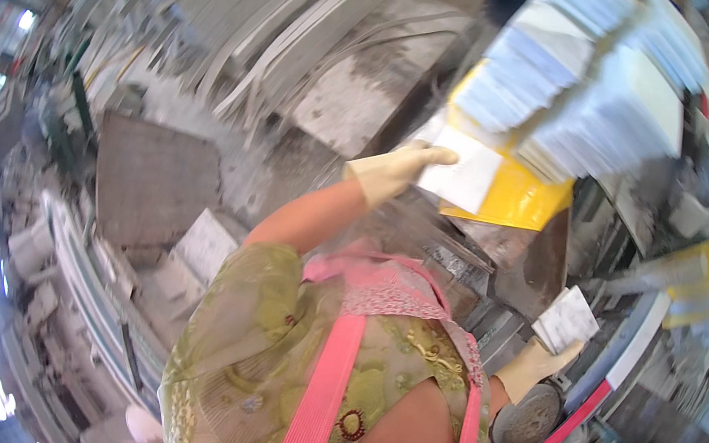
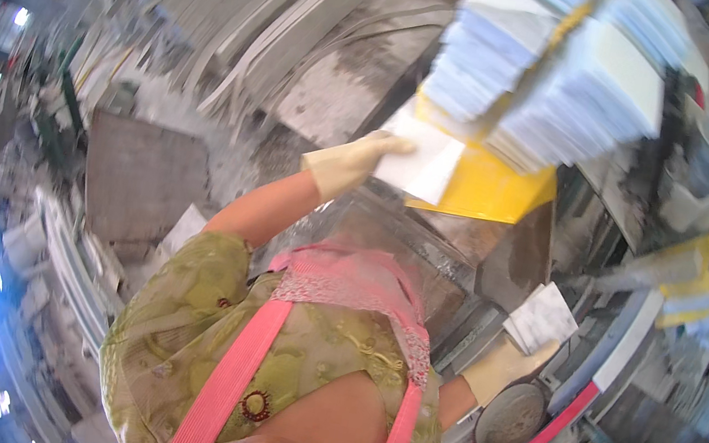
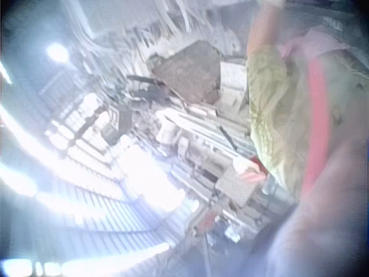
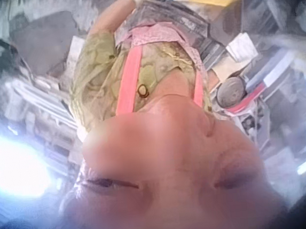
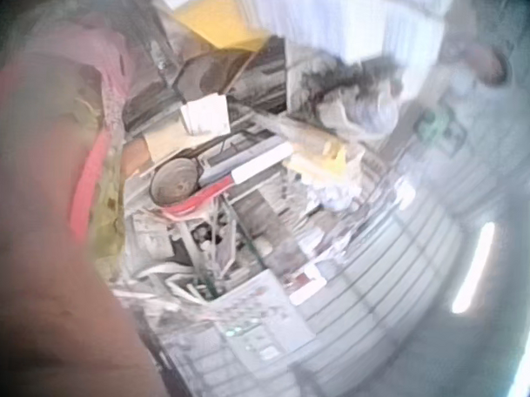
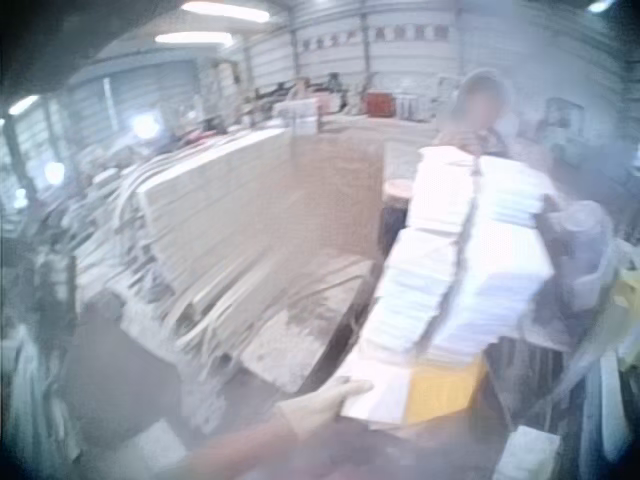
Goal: The person picks up white rectangular tiles from a machine output and stacks them on a nearby rack. The person handles the tiles one at a time, placing them in a neat pile.
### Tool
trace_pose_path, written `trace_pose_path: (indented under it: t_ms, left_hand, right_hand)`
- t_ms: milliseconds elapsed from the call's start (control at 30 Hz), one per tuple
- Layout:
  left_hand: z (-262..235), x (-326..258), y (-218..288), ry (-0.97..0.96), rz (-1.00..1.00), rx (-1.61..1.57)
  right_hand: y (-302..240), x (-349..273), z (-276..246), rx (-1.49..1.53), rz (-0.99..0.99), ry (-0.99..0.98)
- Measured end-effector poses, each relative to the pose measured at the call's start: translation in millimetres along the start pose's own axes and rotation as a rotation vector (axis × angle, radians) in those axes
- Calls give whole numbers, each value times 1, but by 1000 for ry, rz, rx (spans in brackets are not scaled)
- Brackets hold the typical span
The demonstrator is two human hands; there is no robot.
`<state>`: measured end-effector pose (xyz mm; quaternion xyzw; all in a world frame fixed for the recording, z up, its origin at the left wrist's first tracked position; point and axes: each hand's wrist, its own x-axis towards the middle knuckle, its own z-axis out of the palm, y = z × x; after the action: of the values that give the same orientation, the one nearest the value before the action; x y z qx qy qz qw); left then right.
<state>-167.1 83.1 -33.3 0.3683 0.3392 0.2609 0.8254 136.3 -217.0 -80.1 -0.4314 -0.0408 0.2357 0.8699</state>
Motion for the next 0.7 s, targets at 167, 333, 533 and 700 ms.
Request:
trace_pose_path:
  t_ms: [167, 333, 533, 700]
  left_hand:
    - [8, -23, -2, 38, 77, -297]
    - [-14, -29, -7, 247, 183, -452]
    - [-111, -45, 14, 502, 310, -547]
    - [-222, -48, 49, 587, 362, -580]
  right_hand:
    - [12, 0, 56, -1217, -775, -200]
    - [34, 2, 106, -1098, -639, -349]
    - [51, -15, 169, -1274, -827, -298]
    - [98, -38, 226, -697, -506, -205]
